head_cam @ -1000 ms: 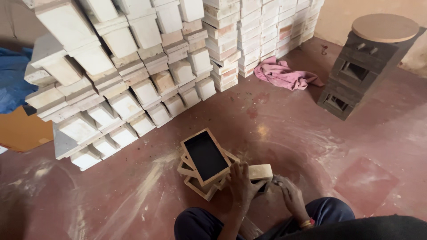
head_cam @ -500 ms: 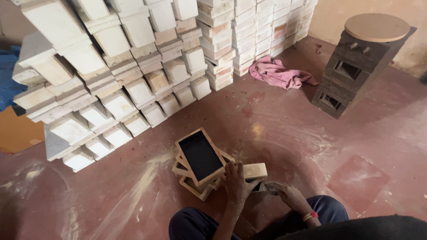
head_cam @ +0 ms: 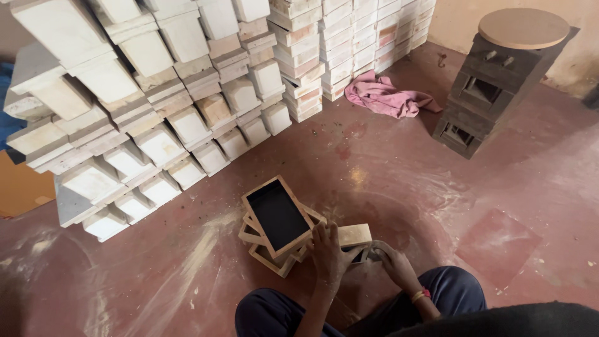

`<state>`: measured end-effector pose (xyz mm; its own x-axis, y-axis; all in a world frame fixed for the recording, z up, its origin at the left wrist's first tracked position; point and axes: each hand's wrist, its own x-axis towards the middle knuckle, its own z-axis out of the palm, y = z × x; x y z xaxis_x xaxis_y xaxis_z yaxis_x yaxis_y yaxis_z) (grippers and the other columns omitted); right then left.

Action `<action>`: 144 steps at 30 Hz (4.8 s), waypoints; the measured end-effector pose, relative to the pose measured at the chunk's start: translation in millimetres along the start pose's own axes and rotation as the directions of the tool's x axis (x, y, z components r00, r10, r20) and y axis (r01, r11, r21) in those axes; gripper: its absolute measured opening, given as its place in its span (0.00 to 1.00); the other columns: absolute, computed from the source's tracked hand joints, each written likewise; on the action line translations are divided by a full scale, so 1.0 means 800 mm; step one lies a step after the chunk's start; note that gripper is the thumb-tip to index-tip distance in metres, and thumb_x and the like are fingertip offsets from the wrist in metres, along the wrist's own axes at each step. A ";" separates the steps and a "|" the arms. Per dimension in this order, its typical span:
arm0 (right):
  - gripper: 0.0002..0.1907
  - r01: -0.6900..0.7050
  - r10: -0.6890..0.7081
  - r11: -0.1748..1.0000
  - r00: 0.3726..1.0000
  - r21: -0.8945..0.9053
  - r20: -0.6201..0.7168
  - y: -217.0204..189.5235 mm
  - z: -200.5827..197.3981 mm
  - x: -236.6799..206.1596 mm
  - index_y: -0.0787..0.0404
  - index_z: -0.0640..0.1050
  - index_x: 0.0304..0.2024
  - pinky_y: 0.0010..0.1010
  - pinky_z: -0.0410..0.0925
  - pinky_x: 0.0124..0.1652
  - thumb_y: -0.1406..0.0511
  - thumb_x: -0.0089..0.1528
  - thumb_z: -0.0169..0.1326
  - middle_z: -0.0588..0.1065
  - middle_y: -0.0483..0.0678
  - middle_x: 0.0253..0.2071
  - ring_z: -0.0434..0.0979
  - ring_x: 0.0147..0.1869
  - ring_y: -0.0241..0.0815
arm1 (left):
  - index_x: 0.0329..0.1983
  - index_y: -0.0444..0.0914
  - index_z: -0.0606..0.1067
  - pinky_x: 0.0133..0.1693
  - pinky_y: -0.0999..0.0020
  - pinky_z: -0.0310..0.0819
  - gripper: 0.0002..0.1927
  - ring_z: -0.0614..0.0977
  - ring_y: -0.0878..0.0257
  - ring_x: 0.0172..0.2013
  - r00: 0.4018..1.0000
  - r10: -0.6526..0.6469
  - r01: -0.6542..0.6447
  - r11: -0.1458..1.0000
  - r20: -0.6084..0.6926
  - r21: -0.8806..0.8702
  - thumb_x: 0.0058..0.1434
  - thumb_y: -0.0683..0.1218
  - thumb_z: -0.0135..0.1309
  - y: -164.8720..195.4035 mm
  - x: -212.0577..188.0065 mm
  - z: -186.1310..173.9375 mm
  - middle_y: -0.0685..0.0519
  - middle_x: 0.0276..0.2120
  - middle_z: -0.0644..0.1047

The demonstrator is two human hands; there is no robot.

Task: The person sits on the floor sanding small wooden boxes. They hold each box steady with one hand and rub its surfaces with a sanding block, turning the box to work different sides, then set finished boxes aside and pick up the next one.

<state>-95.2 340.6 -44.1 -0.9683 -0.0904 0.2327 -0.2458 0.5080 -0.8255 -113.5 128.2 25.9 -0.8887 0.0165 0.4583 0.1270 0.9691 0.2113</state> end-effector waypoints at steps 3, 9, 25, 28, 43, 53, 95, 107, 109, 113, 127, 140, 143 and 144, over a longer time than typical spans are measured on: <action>0.17 -0.233 0.233 0.971 0.972 0.043 0.020 -0.002 -0.001 0.001 0.58 0.77 0.56 0.42 0.75 0.43 0.63 0.66 0.49 0.82 0.55 0.44 0.86 0.40 0.57 | 0.57 0.37 0.67 0.43 0.43 0.68 0.55 0.71 0.45 0.57 0.999 0.000 0.000 1.000 0.042 0.001 0.43 0.82 0.61 -0.003 0.001 -0.002 0.40 0.54 0.70; 0.19 0.077 -0.061 0.974 0.995 -0.213 0.084 0.013 -0.004 -0.013 0.56 0.77 0.57 0.45 0.73 0.44 0.65 0.63 0.51 0.80 0.58 0.48 0.81 0.48 0.60 | 0.57 0.38 0.69 0.42 0.41 0.69 0.54 0.71 0.44 0.56 0.997 0.022 -0.023 1.000 -0.070 -0.003 0.42 0.81 0.62 0.001 0.002 0.001 0.41 0.53 0.70; 0.17 0.097 -0.103 0.993 0.991 -0.073 -0.083 -0.029 0.006 -0.017 0.55 0.75 0.57 0.45 0.74 0.44 0.64 0.66 0.49 0.81 0.58 0.46 0.83 0.47 0.59 | 0.56 0.37 0.68 0.41 0.43 0.69 0.52 0.71 0.46 0.56 0.998 0.037 -0.036 0.999 -0.053 0.019 0.44 0.81 0.61 0.000 0.003 -0.010 0.42 0.52 0.70; 0.19 -0.061 0.083 0.954 0.994 -0.292 0.065 -0.020 0.007 -0.022 0.49 0.76 0.58 0.50 0.72 0.40 0.60 0.63 0.52 0.82 0.56 0.42 0.81 0.42 0.61 | 0.55 0.37 0.67 0.41 0.44 0.69 0.52 0.71 0.47 0.56 0.997 0.033 -0.033 0.999 -0.063 0.004 0.46 0.82 0.61 0.003 -0.001 -0.010 0.43 0.52 0.69; 0.17 -0.084 0.110 0.967 0.989 -0.240 0.097 -0.025 0.007 -0.012 0.52 0.76 0.58 0.51 0.71 0.42 0.60 0.67 0.52 0.81 0.57 0.43 0.81 0.45 0.62 | 0.55 0.37 0.68 0.42 0.42 0.70 0.51 0.70 0.45 0.58 0.999 0.023 -0.025 0.999 -0.045 -0.036 0.44 0.79 0.62 0.004 0.002 -0.023 0.42 0.53 0.69; 0.13 0.158 -0.163 0.986 0.980 -0.047 -0.118 -0.020 0.009 -0.007 0.57 0.75 0.54 0.42 0.75 0.41 0.66 0.68 0.46 0.81 0.59 0.49 0.84 0.45 0.58 | 0.54 0.37 0.67 0.40 0.46 0.69 0.50 0.71 0.47 0.56 1.000 0.020 -0.019 1.000 0.018 -0.023 0.46 0.80 0.62 0.001 0.005 -0.032 0.42 0.52 0.69; 0.18 -0.041 -0.067 0.735 0.989 -0.677 -0.133 -0.189 -0.096 0.039 0.52 0.77 0.41 0.43 0.68 0.47 0.49 0.56 0.58 0.80 0.44 0.26 0.81 0.30 0.49 | 0.53 0.33 0.74 0.45 0.55 0.79 0.35 0.81 0.48 0.45 0.999 -0.033 0.043 0.853 0.030 -0.520 0.43 0.47 0.74 -0.057 0.011 0.007 0.45 0.47 0.75; 0.25 0.083 0.100 0.508 0.983 -0.857 0.154 -0.178 -0.060 0.100 0.51 0.83 0.39 0.44 0.69 0.31 0.47 0.45 0.62 0.80 0.49 0.26 0.82 0.30 0.49 | 0.51 0.34 0.75 0.46 0.53 0.77 0.36 0.81 0.48 0.46 0.991 0.123 -0.062 0.756 0.049 -0.652 0.44 0.56 0.76 -0.047 0.024 -0.030 0.46 0.46 0.76; 0.24 0.113 0.092 0.495 0.979 -0.861 0.181 -0.169 -0.069 0.100 0.52 0.84 0.36 0.44 0.70 0.32 0.45 0.46 0.61 0.80 0.50 0.26 0.82 0.30 0.51 | 0.52 0.33 0.75 0.47 0.53 0.77 0.40 0.80 0.47 0.46 0.989 0.134 -0.068 0.762 0.055 -0.644 0.41 0.58 0.77 -0.043 0.031 -0.040 0.46 0.47 0.76; 0.24 0.119 0.095 0.604 0.971 -0.788 0.220 -0.154 -0.086 0.106 0.51 0.86 0.33 0.45 0.73 0.34 0.45 0.43 0.63 0.81 0.51 0.29 0.82 0.33 0.54 | 0.51 0.33 0.75 0.45 0.49 0.73 0.45 0.77 0.46 0.47 0.961 0.276 -0.215 0.764 0.007 -0.608 0.32 0.59 0.78 -0.067 0.033 -0.058 0.44 0.46 0.74; 0.50 -0.889 0.650 0.430 0.425 -0.157 -0.630 0.009 -0.237 -0.021 0.75 0.72 0.60 0.45 0.67 0.45 0.33 0.65 0.43 0.75 0.68 0.50 0.79 0.50 0.59 | 0.69 0.39 0.62 0.48 0.46 0.72 0.43 0.79 0.52 0.51 0.941 -0.188 0.209 0.977 0.281 -0.047 0.55 0.54 0.69 -0.099 0.031 -0.015 0.48 0.54 0.75; 0.38 -0.672 0.293 0.662 0.640 -0.332 -0.711 -0.008 -0.287 0.002 0.73 0.83 0.33 0.53 0.69 0.36 0.45 0.78 0.47 0.76 0.69 0.26 0.80 0.33 0.67 | 0.39 0.41 0.78 0.41 0.50 0.72 0.09 0.81 0.53 0.40 0.997 -0.068 0.068 0.998 -0.027 -0.001 0.63 0.51 0.57 -0.099 0.020 0.007 0.51 0.36 0.77; 0.36 -0.511 0.123 0.769 0.708 -0.384 -0.696 -0.027 -0.265 0.020 0.71 0.84 0.38 0.46 0.67 0.33 0.46 0.79 0.46 0.75 0.64 0.24 0.78 0.29 0.58 | 0.39 0.39 0.77 0.41 0.52 0.74 0.12 0.80 0.54 0.36 0.987 -0.015 -0.013 0.985 -0.159 -0.169 0.70 0.52 0.55 -0.100 0.020 0.000 0.52 0.35 0.77; 0.37 -0.396 0.196 0.905 0.715 -0.157 -0.671 -0.030 -0.254 0.020 0.69 0.84 0.39 0.40 0.64 0.31 0.45 0.79 0.42 0.71 0.56 0.22 0.72 0.27 0.48 | 0.40 0.38 0.77 0.40 0.53 0.75 0.13 0.81 0.54 0.36 0.967 -0.164 0.095 0.941 -0.194 -0.325 0.69 0.53 0.55 -0.098 0.019 -0.004 0.52 0.35 0.77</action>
<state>-96.0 500.9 83.4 -0.7114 0.6098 0.3494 0.1677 0.6300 -0.7582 -135.9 51.7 19.0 -0.7949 -0.1911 0.5759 0.1785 0.8335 0.5230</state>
